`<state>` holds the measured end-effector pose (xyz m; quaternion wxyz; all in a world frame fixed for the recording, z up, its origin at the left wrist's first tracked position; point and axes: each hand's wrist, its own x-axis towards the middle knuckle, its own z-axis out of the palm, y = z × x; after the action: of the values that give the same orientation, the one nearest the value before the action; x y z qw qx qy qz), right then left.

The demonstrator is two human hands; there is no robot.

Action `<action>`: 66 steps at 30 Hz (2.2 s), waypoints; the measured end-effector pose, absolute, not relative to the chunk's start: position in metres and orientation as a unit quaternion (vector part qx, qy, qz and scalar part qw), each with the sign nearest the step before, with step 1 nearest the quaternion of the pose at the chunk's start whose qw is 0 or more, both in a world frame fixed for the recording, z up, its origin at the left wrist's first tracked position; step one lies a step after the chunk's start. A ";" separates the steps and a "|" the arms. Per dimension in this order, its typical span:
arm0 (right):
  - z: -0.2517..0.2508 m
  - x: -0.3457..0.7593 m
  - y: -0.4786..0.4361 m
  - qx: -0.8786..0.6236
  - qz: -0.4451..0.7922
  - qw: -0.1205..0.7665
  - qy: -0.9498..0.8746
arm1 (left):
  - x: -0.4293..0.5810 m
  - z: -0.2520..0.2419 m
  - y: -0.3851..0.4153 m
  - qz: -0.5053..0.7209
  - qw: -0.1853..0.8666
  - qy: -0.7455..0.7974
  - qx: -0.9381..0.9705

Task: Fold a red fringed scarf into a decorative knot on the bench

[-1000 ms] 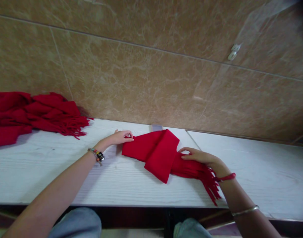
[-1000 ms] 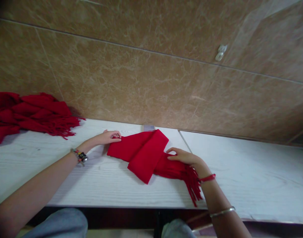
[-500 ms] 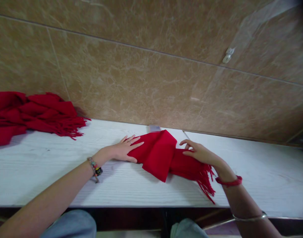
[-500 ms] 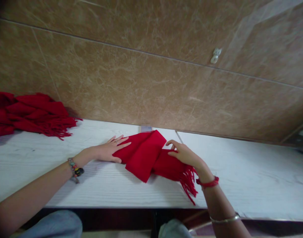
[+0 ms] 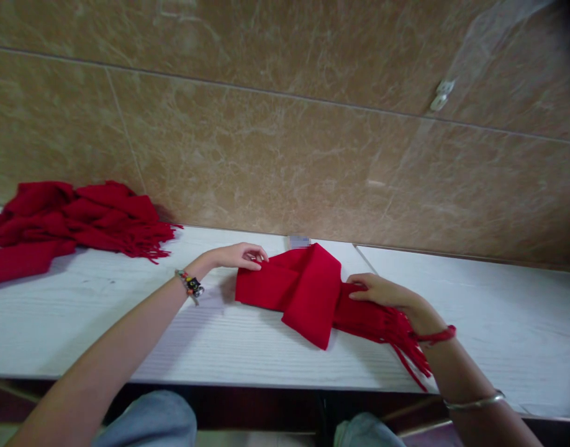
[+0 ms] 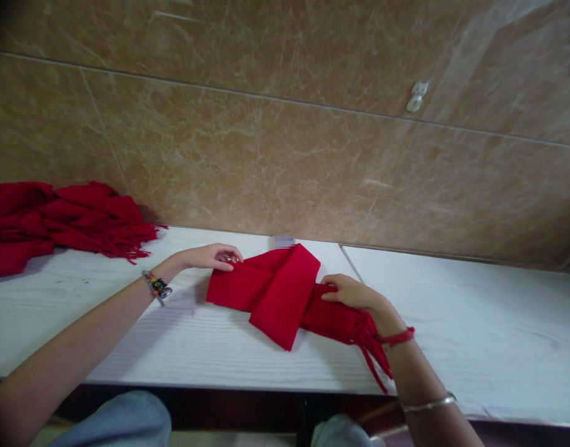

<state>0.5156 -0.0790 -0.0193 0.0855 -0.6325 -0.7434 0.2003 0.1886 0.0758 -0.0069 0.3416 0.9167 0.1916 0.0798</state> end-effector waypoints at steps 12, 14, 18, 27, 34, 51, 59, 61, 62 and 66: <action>-0.017 0.524 -0.076 -0.648 0.243 0.062 -0.719 | 0.185 -0.017 0.085 0.010 0.205 0.252 0.946; -0.022 0.525 -0.074 -0.637 0.246 0.064 -0.728 | 0.178 -0.019 0.081 0.033 0.187 0.264 0.946; -0.026 0.522 -0.074 -0.644 0.201 0.041 -0.737 | 0.171 -0.011 0.054 0.075 0.102 0.269 0.955; -0.025 0.497 -0.078 -0.655 0.158 0.063 -0.736 | 0.238 -0.021 -0.043 0.069 0.230 0.338 0.910; 0.006 0.509 -0.092 -0.643 0.162 0.142 -0.735 | 0.225 -0.022 -0.032 0.071 0.251 0.337 0.904; -0.039 0.495 -0.013 -0.766 0.105 0.223 -0.594 | 0.250 -0.040 -0.027 0.004 0.103 0.313 0.944; -0.036 0.509 0.028 -0.750 0.117 0.232 -0.609 | 0.240 -0.045 -0.033 0.002 0.144 0.267 0.953; -0.040 0.507 0.032 -0.769 0.092 0.225 -0.591 | 0.239 -0.047 -0.035 -0.009 0.161 0.245 0.956; -0.043 0.505 0.033 -0.779 0.078 0.220 -0.581 | 0.239 -0.047 -0.037 -0.015 0.166 0.239 0.957; -0.049 0.493 0.035 -0.792 0.017 0.223 -0.568 | 0.241 -0.044 -0.036 0.026 0.143 0.260 0.955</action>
<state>0.4926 0.0354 -0.0489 0.2234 -0.7923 -0.5676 0.0173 0.2411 -0.0360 -0.0437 0.1428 0.9547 0.2597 0.0260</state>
